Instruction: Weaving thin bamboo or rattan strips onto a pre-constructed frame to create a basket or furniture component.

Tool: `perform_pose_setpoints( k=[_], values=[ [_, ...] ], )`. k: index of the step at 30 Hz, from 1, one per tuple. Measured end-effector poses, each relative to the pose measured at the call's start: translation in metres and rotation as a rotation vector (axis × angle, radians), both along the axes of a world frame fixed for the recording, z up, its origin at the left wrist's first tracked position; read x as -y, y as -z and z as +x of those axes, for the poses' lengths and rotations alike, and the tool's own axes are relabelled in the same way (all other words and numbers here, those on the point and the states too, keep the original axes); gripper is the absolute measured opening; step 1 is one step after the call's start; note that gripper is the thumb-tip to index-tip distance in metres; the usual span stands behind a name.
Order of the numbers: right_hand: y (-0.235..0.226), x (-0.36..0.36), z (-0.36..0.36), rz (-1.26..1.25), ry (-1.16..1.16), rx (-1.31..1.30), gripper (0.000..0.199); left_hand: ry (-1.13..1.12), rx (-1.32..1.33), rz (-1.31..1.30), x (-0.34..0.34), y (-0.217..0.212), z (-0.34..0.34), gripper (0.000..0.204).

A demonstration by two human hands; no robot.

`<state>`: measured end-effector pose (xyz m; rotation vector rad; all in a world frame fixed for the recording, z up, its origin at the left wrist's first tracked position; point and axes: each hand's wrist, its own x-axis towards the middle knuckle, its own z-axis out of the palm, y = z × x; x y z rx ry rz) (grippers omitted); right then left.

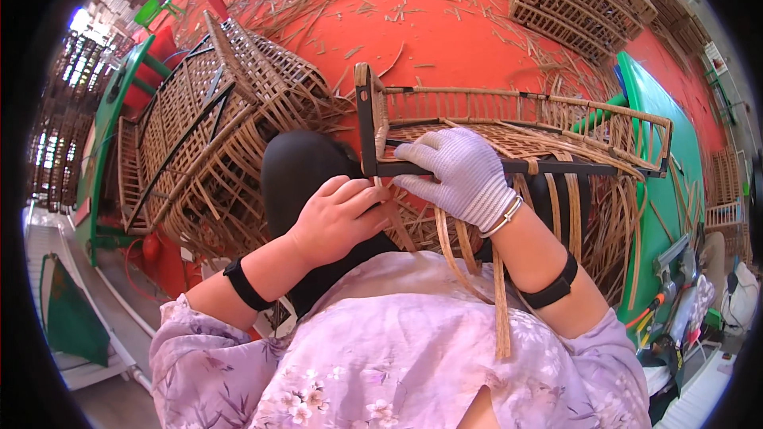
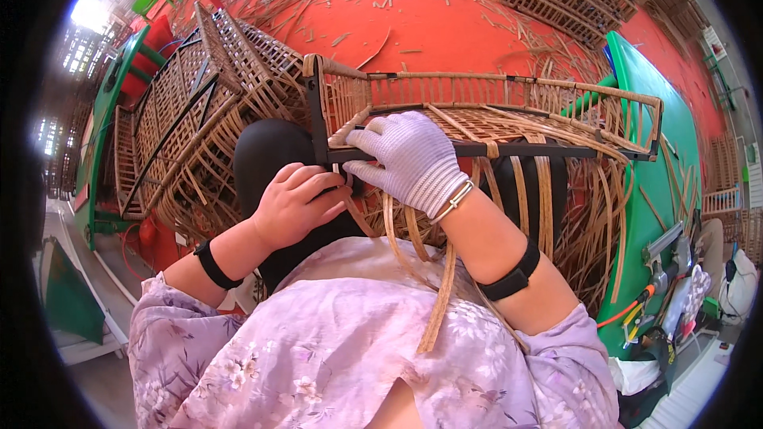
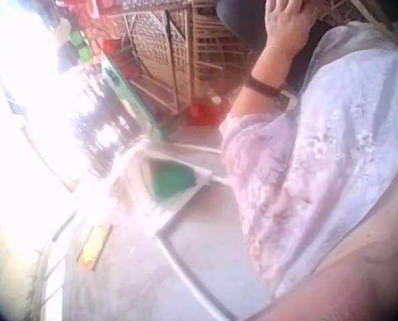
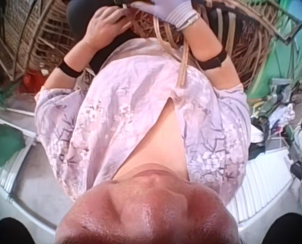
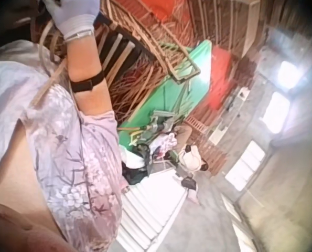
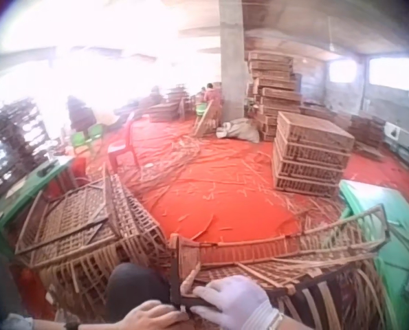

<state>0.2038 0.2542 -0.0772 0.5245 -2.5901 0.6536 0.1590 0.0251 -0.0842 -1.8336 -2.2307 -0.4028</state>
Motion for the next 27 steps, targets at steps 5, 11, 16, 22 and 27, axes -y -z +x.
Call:
perform_pose_setpoints(
  k=[5, 11, 16, 22, 27],
  values=[
    [0.000, 0.000, -0.001, 0.048, 0.004, 0.011, 0.030, 0.030, 0.188, 0.053, -0.005, 0.001, -0.004, 0.024],
    [-0.004, 0.002, 0.000, 0.075, 0.003, 0.030, 0.033, 0.052, 0.472, 0.151, 0.000, 0.005, -0.008, 0.014],
    [-0.004, 0.008, 0.001, 0.145, 0.050, 0.083, 0.032, -0.055, 0.826, 0.467, -0.002, 0.012, 0.002, 0.029],
    [0.001, 0.016, 0.002, 0.276, 0.111, 0.121, 0.030, -0.277, 1.169, 0.636, -0.012, 0.002, 0.021, 0.045],
    [0.004, 0.016, -0.001, 0.255, 0.092, 0.103, 0.033, -0.412, 1.168, 0.620, -0.026, -0.015, 0.039, 0.043]
  ],
)
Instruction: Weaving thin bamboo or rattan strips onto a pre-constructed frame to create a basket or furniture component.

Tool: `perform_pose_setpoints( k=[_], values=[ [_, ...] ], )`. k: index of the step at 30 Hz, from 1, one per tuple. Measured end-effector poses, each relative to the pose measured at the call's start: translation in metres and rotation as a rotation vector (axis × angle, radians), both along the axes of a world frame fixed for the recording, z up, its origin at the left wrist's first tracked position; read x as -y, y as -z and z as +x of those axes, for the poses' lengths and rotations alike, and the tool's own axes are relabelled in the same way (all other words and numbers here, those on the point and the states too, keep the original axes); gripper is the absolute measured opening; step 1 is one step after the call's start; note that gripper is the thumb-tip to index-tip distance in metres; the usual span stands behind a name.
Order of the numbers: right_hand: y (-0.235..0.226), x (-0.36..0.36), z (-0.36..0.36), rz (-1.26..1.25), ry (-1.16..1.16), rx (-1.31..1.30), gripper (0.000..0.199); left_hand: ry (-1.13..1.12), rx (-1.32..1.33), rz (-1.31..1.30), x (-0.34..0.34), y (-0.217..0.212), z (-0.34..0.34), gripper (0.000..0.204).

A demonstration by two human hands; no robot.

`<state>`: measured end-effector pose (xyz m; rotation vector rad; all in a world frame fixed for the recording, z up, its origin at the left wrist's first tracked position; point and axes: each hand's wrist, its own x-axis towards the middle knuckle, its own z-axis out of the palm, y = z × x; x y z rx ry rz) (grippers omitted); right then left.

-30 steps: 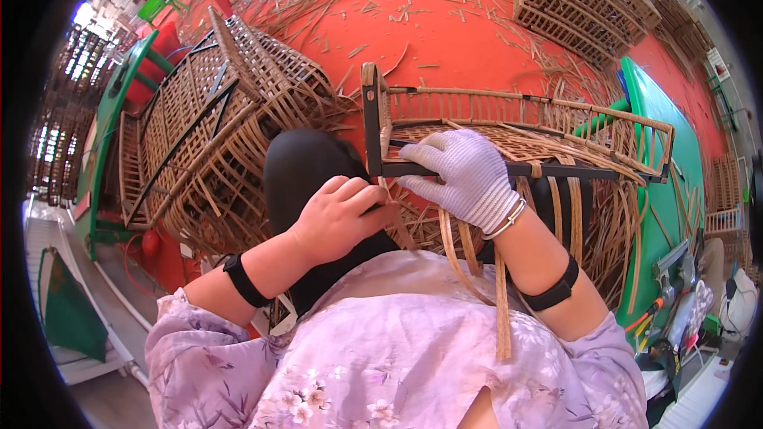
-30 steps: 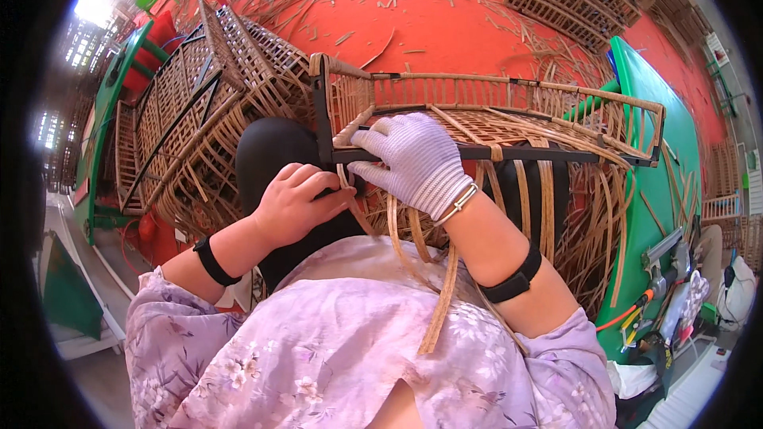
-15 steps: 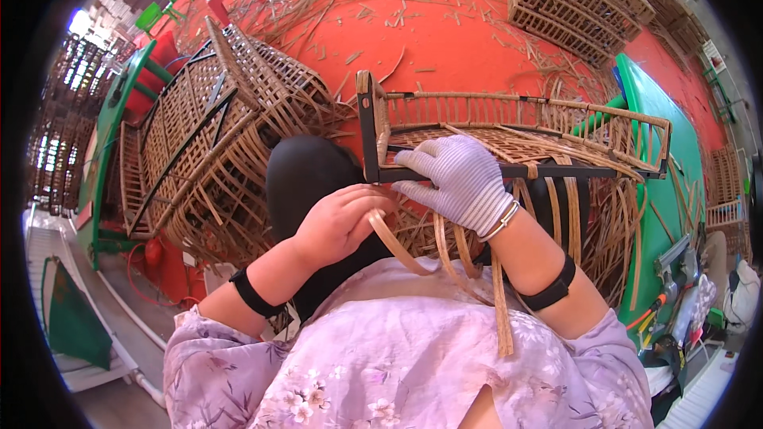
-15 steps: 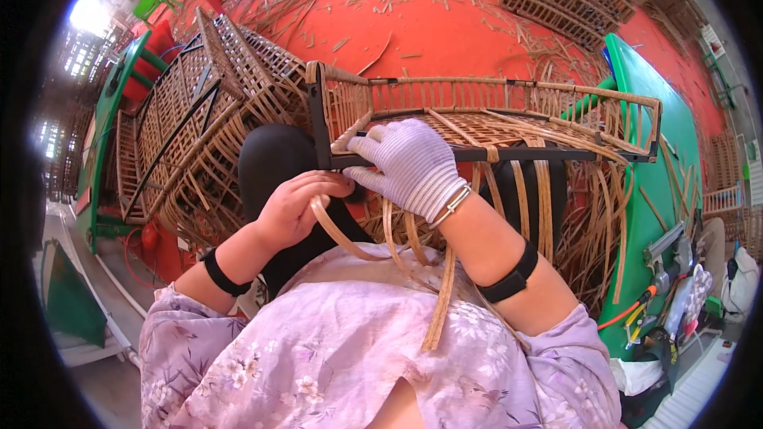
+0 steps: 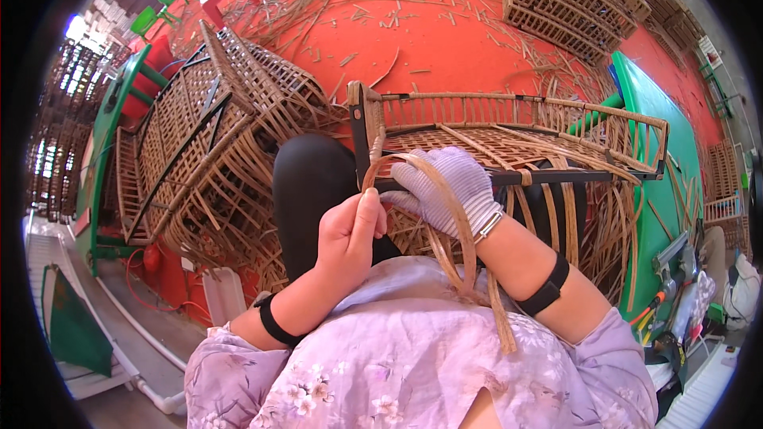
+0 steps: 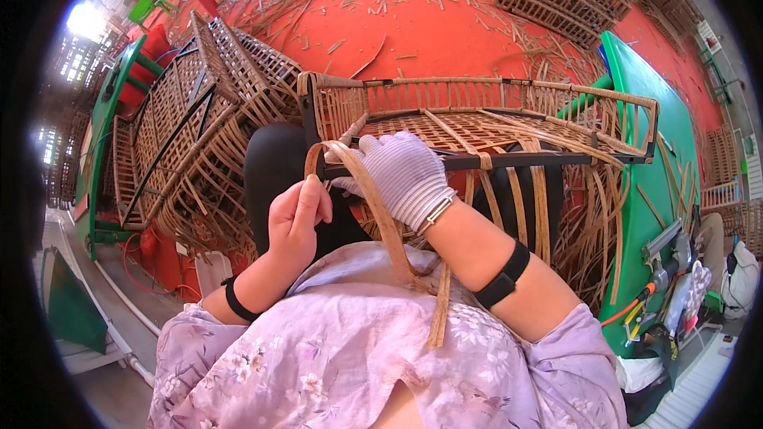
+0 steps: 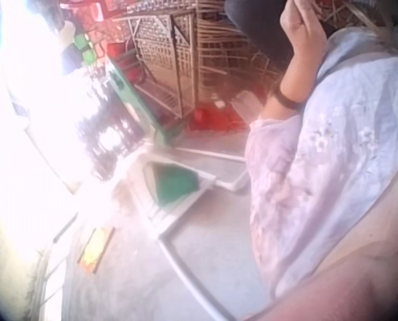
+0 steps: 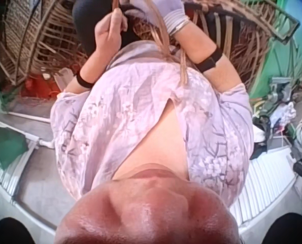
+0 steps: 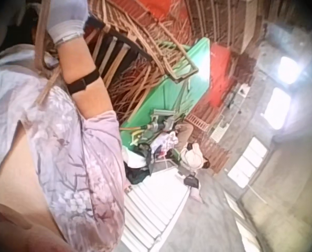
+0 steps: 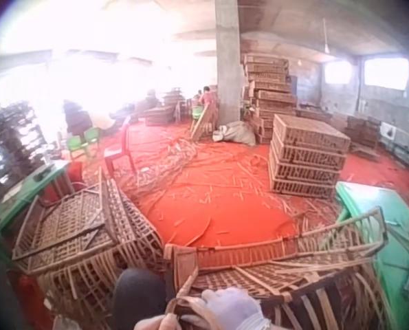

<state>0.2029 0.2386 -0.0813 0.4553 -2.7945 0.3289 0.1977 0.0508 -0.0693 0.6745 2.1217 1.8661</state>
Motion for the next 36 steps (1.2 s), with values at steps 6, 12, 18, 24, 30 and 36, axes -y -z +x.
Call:
perform_pose_setpoints(
  k=[6, 12, 18, 24, 30, 36],
  values=[
    [0.002, -0.006, -0.006, -0.010, -0.026, -0.062, 0.034, 0.022, -0.013, 0.037, 0.002, -0.010, 0.005, 0.043],
    [-0.002, -0.004, 0.001, -0.001, -0.043, -0.090, 0.031, 0.055, -0.001, -0.004, 0.009, -0.022, 0.016, 0.042],
    [0.001, -0.006, 0.005, -0.033, -0.055, -0.142, 0.029, 0.059, -0.038, -0.026, 0.012, -0.020, 0.010, 0.044],
    [-0.006, -0.003, 0.009, -0.096, -0.056, -0.134, 0.032, 0.123, -0.319, -0.017, 0.023, -0.021, -0.019, 0.036],
    [-0.008, 0.000, 0.006, -0.016, 0.012, 0.013, 0.032, 0.257, -0.665, -0.257, 0.026, -0.037, -0.045, 0.033],
    [-0.012, -0.001, 0.008, -0.025, 0.008, 0.043, 0.034, 0.307, -1.025, -0.278, 0.013, -0.043, -0.076, 0.021]
  ],
)
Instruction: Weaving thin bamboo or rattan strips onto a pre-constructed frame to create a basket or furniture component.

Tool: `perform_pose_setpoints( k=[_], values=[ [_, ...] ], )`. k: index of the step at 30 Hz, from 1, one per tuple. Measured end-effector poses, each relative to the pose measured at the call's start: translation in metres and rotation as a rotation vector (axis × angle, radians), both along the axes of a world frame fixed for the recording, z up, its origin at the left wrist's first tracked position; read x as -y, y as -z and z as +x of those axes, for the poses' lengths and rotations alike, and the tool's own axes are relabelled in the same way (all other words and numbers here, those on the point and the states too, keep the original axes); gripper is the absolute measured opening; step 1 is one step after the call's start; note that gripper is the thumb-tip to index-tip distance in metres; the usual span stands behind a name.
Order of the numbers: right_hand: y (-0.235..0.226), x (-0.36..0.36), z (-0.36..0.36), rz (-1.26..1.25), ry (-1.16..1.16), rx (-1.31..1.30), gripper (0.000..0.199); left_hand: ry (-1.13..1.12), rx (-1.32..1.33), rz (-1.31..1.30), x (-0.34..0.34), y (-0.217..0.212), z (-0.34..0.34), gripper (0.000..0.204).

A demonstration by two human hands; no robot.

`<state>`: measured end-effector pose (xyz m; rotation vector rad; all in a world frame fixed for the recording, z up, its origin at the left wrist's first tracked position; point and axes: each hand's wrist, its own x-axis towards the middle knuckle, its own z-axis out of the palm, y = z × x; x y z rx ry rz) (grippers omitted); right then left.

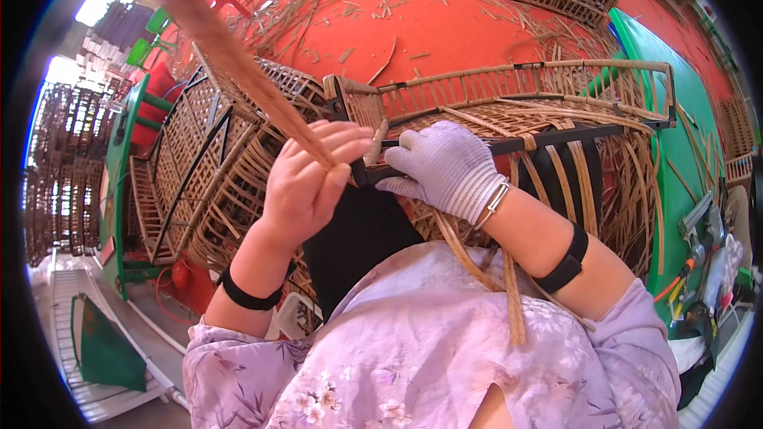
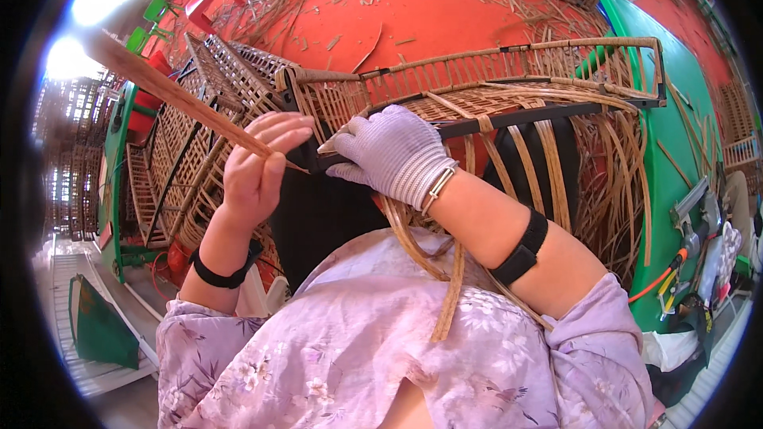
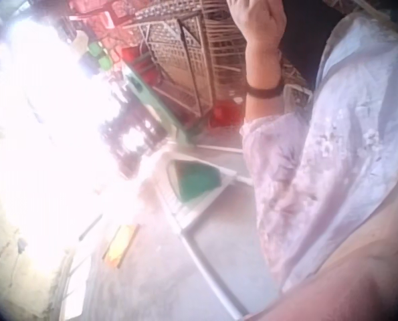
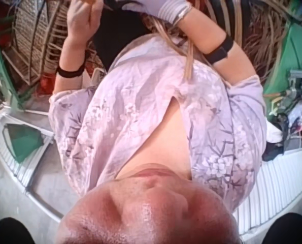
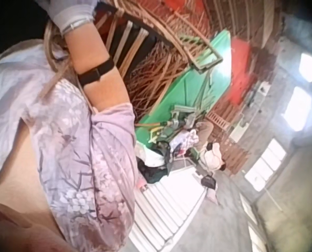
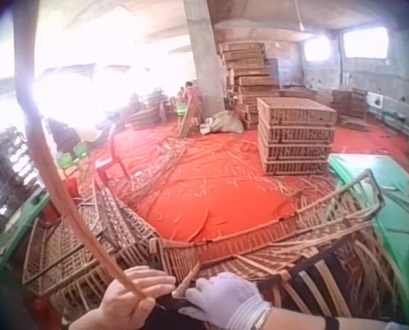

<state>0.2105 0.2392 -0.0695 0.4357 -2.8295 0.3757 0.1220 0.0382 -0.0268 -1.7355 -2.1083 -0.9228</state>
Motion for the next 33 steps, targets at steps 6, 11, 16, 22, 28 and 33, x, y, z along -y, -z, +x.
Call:
perform_pose_setpoints(
  k=[6, 11, 16, 22, 28, 33],
  values=[
    [0.018, -0.003, -0.005, -0.068, -0.038, -0.088, 0.032, -0.027, 0.181, -0.006, 0.017, 0.013, 0.032, 0.019],
    [0.004, -0.001, 0.001, -0.053, -0.015, -0.031, 0.035, -0.140, 0.390, 0.056, 0.018, 0.010, 0.051, 0.025],
    [0.008, -0.002, -0.002, -0.015, -0.013, -0.048, 0.038, -0.219, 0.485, 0.120, 0.009, 0.008, 0.044, 0.033],
    [0.003, -0.001, -0.002, -0.001, -0.012, 0.002, 0.038, -0.291, 0.475, 0.089, -0.007, 0.003, 0.018, 0.029],
    [0.000, -0.001, -0.004, -0.007, 0.017, 0.075, 0.038, -0.335, 0.021, 0.009, -0.019, 0.001, -0.010, 0.022],
    [-0.005, 0.000, -0.002, -0.016, 0.031, 0.091, 0.039, -0.268, 0.167, 0.062, -0.023, 0.004, 0.004, 0.027]
  ],
)
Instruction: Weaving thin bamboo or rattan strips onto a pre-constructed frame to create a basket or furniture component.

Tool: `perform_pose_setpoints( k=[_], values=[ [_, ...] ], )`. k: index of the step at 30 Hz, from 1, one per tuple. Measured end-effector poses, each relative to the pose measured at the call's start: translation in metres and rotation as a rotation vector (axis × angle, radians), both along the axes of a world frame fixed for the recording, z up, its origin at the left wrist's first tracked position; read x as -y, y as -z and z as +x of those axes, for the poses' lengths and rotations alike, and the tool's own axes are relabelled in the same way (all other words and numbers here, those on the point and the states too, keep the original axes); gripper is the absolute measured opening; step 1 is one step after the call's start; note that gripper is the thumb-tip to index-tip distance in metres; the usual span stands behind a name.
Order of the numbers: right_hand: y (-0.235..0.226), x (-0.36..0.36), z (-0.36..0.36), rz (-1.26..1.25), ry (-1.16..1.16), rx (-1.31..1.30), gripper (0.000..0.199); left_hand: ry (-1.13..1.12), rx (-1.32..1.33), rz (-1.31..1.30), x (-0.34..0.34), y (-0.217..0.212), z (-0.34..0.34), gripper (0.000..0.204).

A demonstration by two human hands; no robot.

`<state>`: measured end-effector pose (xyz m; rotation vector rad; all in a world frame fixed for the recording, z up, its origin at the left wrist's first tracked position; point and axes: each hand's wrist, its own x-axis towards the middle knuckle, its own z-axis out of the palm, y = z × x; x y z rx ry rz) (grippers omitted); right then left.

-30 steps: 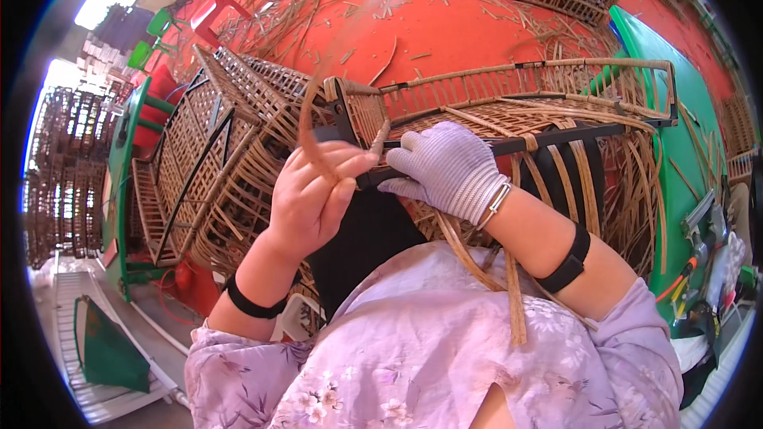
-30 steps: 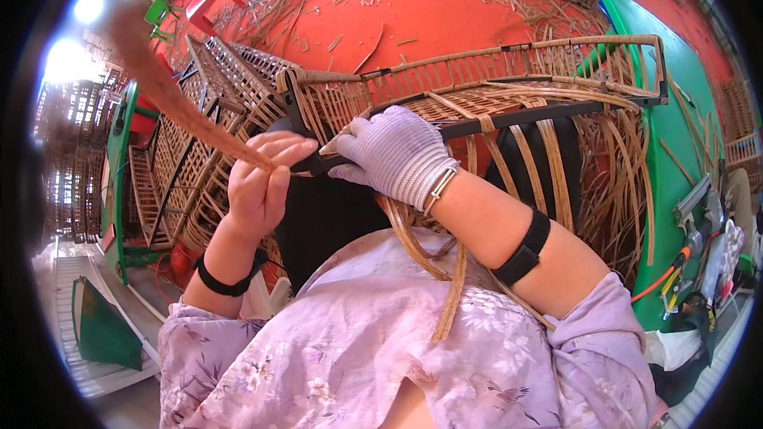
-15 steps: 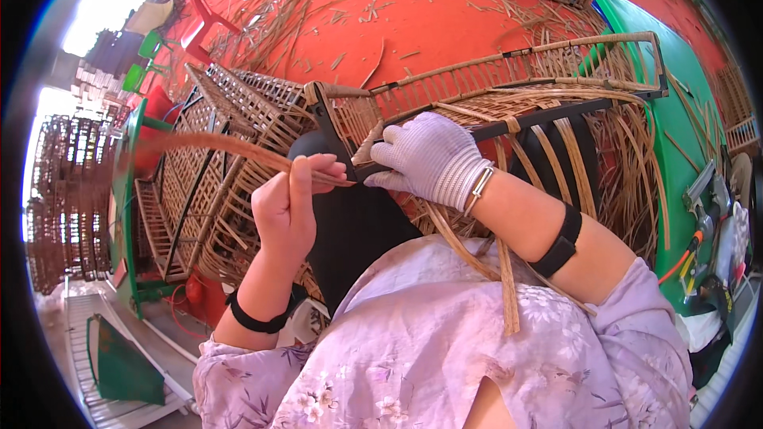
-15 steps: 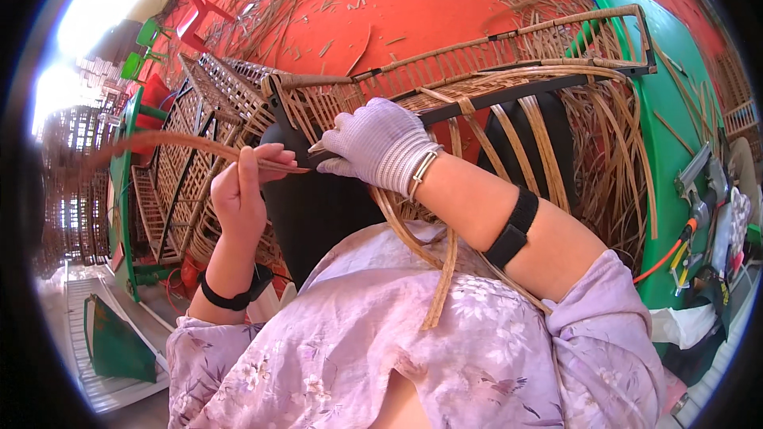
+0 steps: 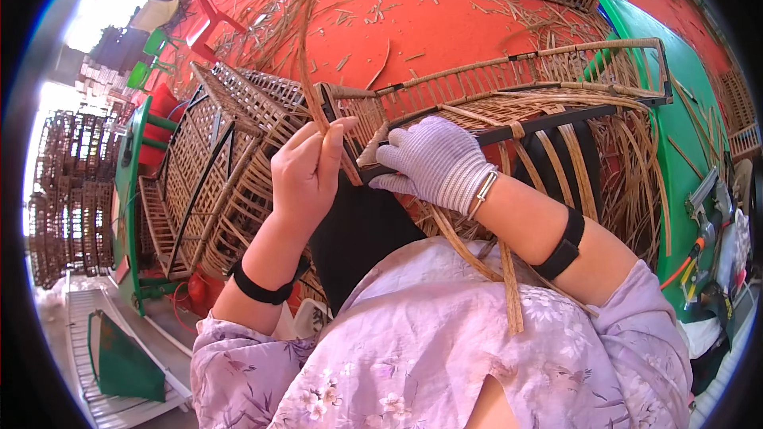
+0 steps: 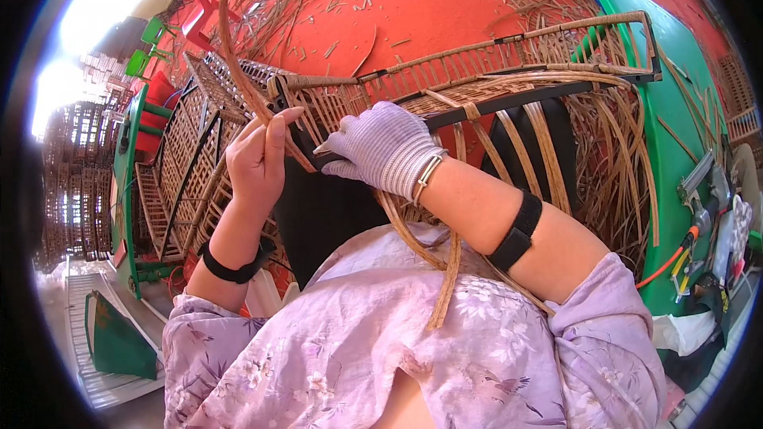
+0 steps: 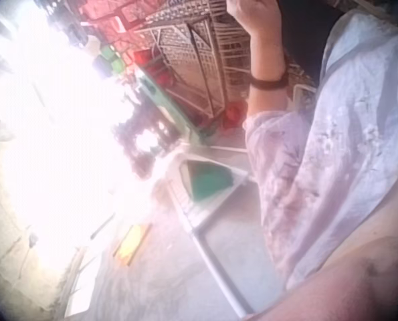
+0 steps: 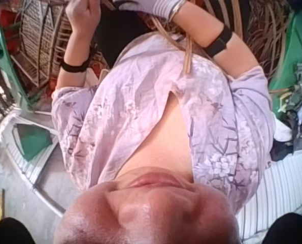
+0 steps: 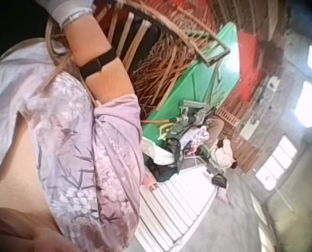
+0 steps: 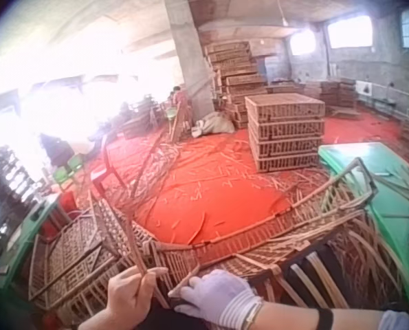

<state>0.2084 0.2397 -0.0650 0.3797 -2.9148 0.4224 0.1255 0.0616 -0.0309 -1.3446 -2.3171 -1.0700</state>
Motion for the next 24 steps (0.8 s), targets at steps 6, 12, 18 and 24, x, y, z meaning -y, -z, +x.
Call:
perform_pose_setpoints(
  k=[6, 12, 18, 24],
  values=[
    [0.007, 0.001, -0.001, -0.027, -0.014, -0.085, 0.036, -0.053, -0.049, 0.033, 0.000, 0.005, -0.014, 0.021],
    [0.003, 0.003, 0.000, 0.006, 0.007, -0.052, 0.036, -0.121, -0.087, 0.069, 0.007, 0.011, -0.024, 0.020],
    [0.007, 0.001, -0.001, -0.023, -0.027, -0.091, 0.036, -0.131, -0.115, 0.070, 0.007, 0.014, -0.030, 0.019],
    [0.006, 0.000, 0.000, -0.040, -0.022, -0.109, 0.035, -0.046, -0.102, 0.118, 0.000, 0.025, -0.044, 0.021]
  ],
)
